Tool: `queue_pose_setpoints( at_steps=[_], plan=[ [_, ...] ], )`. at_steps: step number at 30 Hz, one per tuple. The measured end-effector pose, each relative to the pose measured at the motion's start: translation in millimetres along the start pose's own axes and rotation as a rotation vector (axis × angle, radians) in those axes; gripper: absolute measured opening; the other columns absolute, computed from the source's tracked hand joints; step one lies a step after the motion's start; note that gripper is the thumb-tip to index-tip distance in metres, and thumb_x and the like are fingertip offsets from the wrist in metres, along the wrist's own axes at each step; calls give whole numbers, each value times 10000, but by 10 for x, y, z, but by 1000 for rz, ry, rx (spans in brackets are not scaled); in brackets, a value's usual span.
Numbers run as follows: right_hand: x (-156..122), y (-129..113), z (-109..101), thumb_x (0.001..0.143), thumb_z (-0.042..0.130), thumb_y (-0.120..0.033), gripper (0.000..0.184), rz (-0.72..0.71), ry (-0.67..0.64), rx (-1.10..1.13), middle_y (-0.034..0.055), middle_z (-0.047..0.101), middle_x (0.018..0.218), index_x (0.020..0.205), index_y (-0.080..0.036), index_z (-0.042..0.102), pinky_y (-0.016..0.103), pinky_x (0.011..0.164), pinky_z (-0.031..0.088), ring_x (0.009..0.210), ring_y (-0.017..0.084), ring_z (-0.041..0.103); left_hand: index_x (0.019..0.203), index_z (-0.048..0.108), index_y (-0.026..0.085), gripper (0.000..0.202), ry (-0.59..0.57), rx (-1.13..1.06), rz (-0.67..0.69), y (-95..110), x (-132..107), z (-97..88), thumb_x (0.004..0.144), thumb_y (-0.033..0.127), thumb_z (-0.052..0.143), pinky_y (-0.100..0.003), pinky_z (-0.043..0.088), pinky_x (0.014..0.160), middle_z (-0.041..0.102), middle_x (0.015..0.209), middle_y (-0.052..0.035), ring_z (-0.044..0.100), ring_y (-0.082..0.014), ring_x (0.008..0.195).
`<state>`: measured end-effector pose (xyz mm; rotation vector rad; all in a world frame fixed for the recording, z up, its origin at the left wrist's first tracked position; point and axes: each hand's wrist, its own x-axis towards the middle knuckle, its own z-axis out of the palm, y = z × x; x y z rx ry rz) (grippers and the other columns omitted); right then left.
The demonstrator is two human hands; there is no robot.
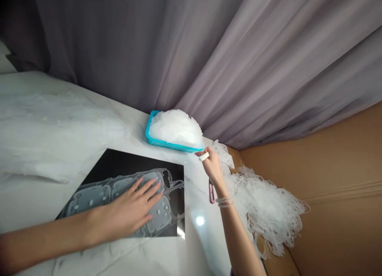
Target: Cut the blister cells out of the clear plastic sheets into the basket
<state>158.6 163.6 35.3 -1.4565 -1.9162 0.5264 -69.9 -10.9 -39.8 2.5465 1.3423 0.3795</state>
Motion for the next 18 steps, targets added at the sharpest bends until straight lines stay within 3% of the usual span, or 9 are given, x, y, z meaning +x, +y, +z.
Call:
queue_pose_setpoints(
  at_steps=[3,6,8,11,14,18],
  plan=[
    [-462,161,104,758,645,-411,332,32,-118,-57,0,628,591,658,-243,376,289,573,377,566,182,551,1414,482,116,497,18,55,-70,-154,83,0,930,231,486,-660,297,1093,410,1501,-244,353,-423,1401],
    [-706,185,280,783,633,-419,322,14,-218,-60,39,720,761,687,-242,382,299,615,411,628,186,589,1404,497,139,486,68,55,-122,-268,140,-26,928,233,494,-623,301,1098,437,1493,-223,373,-419,1391],
    [-757,146,397,793,626,-398,283,-23,-276,-48,54,739,884,721,-239,403,301,660,434,701,189,616,1403,497,130,493,80,51,-142,-312,157,-29,930,266,498,-608,289,1105,437,1493,-222,368,-422,1391],
    [-744,92,528,781,599,-294,202,-80,-329,-54,23,714,817,736,-241,410,289,667,430,687,179,598,1408,494,142,511,80,55,-153,-355,161,-11,937,338,494,-599,266,1112,415,1511,-214,345,-425,1403],
    [-703,97,585,775,516,-197,151,-114,-297,-112,2,621,681,707,-243,388,294,640,383,610,170,515,1414,492,170,526,87,62,-153,-390,159,17,938,394,491,-606,224,1122,401,1523,-205,339,-419,1408],
    [-699,103,594,832,466,-219,138,-134,-231,-171,6,574,690,738,-246,369,300,626,357,596,170,466,1424,483,192,550,103,82,-165,-426,164,43,927,426,504,-605,210,1125,392,1530,-204,342,-411,1408]
  ],
)
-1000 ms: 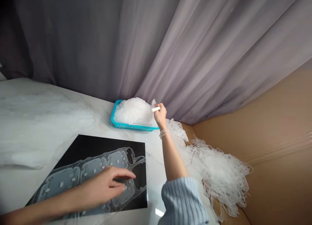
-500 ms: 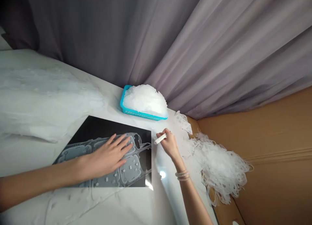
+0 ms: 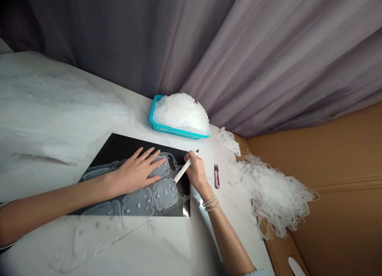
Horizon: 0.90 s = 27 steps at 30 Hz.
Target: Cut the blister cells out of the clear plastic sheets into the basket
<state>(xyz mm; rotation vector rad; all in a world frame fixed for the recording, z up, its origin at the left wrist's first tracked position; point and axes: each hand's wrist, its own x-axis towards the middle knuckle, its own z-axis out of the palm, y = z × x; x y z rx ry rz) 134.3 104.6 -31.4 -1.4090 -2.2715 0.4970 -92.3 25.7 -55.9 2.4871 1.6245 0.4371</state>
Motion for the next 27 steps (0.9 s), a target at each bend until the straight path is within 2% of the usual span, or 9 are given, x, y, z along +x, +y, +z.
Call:
queue_pose_setpoints(
  at_steps=[3,6,9,13,15,18,22,25,27],
  plan=[
    [-34,-37,19,831,532,-260,136,-43,-36,-11,16,627,794,789,-246,404,291,660,390,673,178,528,1430,476,195,587,13,26,-35,-19,20,-6,917,480,509,-599,215,1128,408,1522,-200,346,-407,1406],
    [-14,-11,50,796,556,-221,139,-92,-47,-41,15,607,769,755,-242,425,293,688,389,744,198,536,1450,449,164,643,18,54,-73,-9,38,-37,920,524,490,-599,235,1125,404,1518,-219,363,-414,1394],
    [142,120,66,800,479,-175,113,-94,49,-77,20,545,730,724,-236,422,311,711,375,756,207,498,1476,403,108,667,12,70,-82,65,-5,-64,940,499,474,-597,273,1115,360,1530,-250,368,-420,1392],
    [400,251,43,836,458,-232,60,-72,175,-84,43,559,808,779,-229,442,339,757,390,807,220,504,1492,359,74,680,-19,128,-69,210,-226,-47,947,461,480,-591,320,1107,283,1567,-227,302,-395,1434],
    [400,206,13,867,478,-293,78,-60,209,-69,69,600,903,842,-224,453,354,791,403,860,229,536,1483,382,82,660,-69,182,-63,247,-353,-30,948,457,477,-586,342,1103,297,1566,-203,338,-382,1420],
    [194,27,-57,938,447,-382,163,-16,242,-37,88,631,959,940,-219,451,345,764,422,831,221,580,1483,392,118,641,-130,247,-63,260,-459,-46,939,434,512,-560,360,1104,359,1540,-190,402,-371,1385],
    [-82,-170,-176,1010,298,-447,273,108,276,19,49,658,850,976,-229,458,313,675,421,704,191,599,1479,394,111,628,-177,315,-80,317,-477,-163,941,407,528,-538,477,981,426,1487,-238,461,-396,1329],
    [-58,-243,-231,993,328,-521,332,217,254,90,24,642,773,932,-232,478,297,636,427,671,178,595,1467,407,99,604,-206,347,-115,427,-519,-259,954,401,508,-487,546,851,473,1453,-250,526,-380,1249],
    [-8,-324,-229,983,326,-557,379,242,234,153,7,604,729,955,-229,514,283,595,429,643,166,578,1448,438,88,620,-226,369,-135,509,-569,-307,939,429,528,-453,566,780,493,1437,-255,572,-360,1164]
  ],
)
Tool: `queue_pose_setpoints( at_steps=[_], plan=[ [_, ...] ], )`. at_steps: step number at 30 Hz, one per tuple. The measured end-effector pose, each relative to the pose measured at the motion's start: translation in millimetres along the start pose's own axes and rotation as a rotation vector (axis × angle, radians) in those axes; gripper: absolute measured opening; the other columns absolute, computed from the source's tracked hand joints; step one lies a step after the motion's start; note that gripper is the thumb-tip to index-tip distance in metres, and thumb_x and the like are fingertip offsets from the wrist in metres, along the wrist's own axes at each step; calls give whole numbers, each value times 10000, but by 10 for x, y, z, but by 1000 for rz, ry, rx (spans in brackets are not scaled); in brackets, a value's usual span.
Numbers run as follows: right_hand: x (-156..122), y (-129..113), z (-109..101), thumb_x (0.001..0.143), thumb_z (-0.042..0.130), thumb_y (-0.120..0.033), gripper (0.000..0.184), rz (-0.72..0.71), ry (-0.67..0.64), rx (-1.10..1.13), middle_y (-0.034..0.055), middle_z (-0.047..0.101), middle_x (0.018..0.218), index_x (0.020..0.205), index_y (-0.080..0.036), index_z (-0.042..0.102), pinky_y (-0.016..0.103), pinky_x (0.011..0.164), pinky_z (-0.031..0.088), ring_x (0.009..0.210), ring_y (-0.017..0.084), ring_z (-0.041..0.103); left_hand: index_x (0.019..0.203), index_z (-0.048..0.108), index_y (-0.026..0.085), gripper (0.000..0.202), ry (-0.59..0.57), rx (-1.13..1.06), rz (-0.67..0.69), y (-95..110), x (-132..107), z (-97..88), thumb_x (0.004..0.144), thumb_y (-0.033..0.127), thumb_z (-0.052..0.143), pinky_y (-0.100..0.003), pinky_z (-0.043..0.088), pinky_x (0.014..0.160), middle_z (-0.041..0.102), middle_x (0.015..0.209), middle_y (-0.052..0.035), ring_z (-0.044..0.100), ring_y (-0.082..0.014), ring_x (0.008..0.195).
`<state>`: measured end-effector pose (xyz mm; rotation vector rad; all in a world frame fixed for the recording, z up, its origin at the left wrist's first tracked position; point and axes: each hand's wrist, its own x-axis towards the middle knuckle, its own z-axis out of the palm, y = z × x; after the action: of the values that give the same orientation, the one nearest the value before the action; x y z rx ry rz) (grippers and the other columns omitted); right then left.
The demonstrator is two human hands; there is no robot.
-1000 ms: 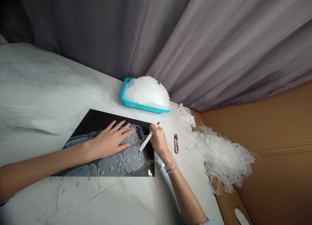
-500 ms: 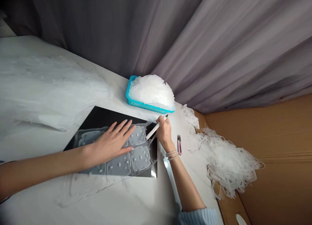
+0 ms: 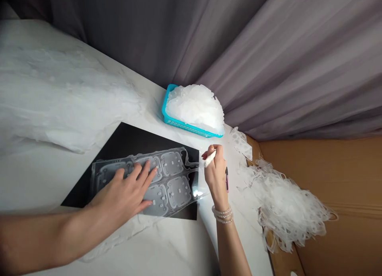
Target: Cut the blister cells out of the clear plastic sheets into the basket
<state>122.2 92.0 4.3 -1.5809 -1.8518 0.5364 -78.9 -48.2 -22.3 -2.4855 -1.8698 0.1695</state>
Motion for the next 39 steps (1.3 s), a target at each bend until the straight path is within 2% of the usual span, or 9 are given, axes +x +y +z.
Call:
queue_pose_setpoints(
  at_steps=[4,8,11,13,15,18,23,32,39],
  plan=[
    [-188,-237,123,997,268,-560,468,17,-125,161,-11,535,720,1152,-256,589,273,578,454,618,144,552,1350,567,54,614,-9,15,-24,61,-89,-78,903,475,572,-368,573,636,525,1402,-267,628,-314,978],
    [-553,-349,299,988,413,-487,355,17,-312,297,5,603,777,1111,-239,635,273,614,489,631,133,585,1359,548,33,554,19,29,34,23,-80,-70,930,384,551,-306,534,540,528,1386,-290,649,-280,869],
    [-697,-329,419,962,520,-407,255,-25,-364,323,31,667,864,1100,-229,640,287,698,518,773,164,652,1446,449,72,629,39,50,72,-29,-66,18,914,384,574,-370,544,616,488,1432,-277,637,-302,916],
    [-721,-307,469,962,530,-376,223,-50,-384,319,37,685,882,1084,-231,648,294,718,522,817,174,666,1438,481,147,607,35,36,115,-57,-69,90,901,408,589,-440,538,766,485,1462,-211,589,-347,1097],
    [-723,-298,493,968,525,-348,195,-85,-406,297,32,694,895,1055,-237,660,297,735,520,826,172,668,1391,548,229,544,34,4,157,-71,-81,144,887,427,609,-495,466,947,492,1477,-135,440,-370,1321],
    [-727,-307,499,973,519,-293,168,-176,-410,233,22,696,894,1022,-238,669,295,743,513,814,160,658,1397,538,220,607,48,-8,151,-61,-103,168,862,490,628,-546,357,1067,443,1514,-131,273,-366,1445],
    [-728,-346,509,973,506,-222,163,-303,-390,138,25,704,907,1037,-221,656,285,726,512,797,147,651,1453,432,71,799,49,37,103,-16,-126,126,849,564,610,-568,316,1100,368,1528,-237,280,-372,1446],
    [-768,-386,505,967,484,-184,157,-403,-375,-3,49,683,890,1029,-215,625,332,743,540,779,170,636,1469,406,81,769,-29,-7,104,-26,-109,91,869,520,605,-541,314,1120,326,1534,-249,319,-361,1437],
    [-887,-291,567,937,474,-71,272,-570,-298,-13,105,653,1053,1138,-215,587,373,837,567,978,198,647,1465,401,47,762,-66,-18,98,-47,-97,39,867,460,628,-494,339,1127,287,1530,-269,313,-364,1437]
  ],
)
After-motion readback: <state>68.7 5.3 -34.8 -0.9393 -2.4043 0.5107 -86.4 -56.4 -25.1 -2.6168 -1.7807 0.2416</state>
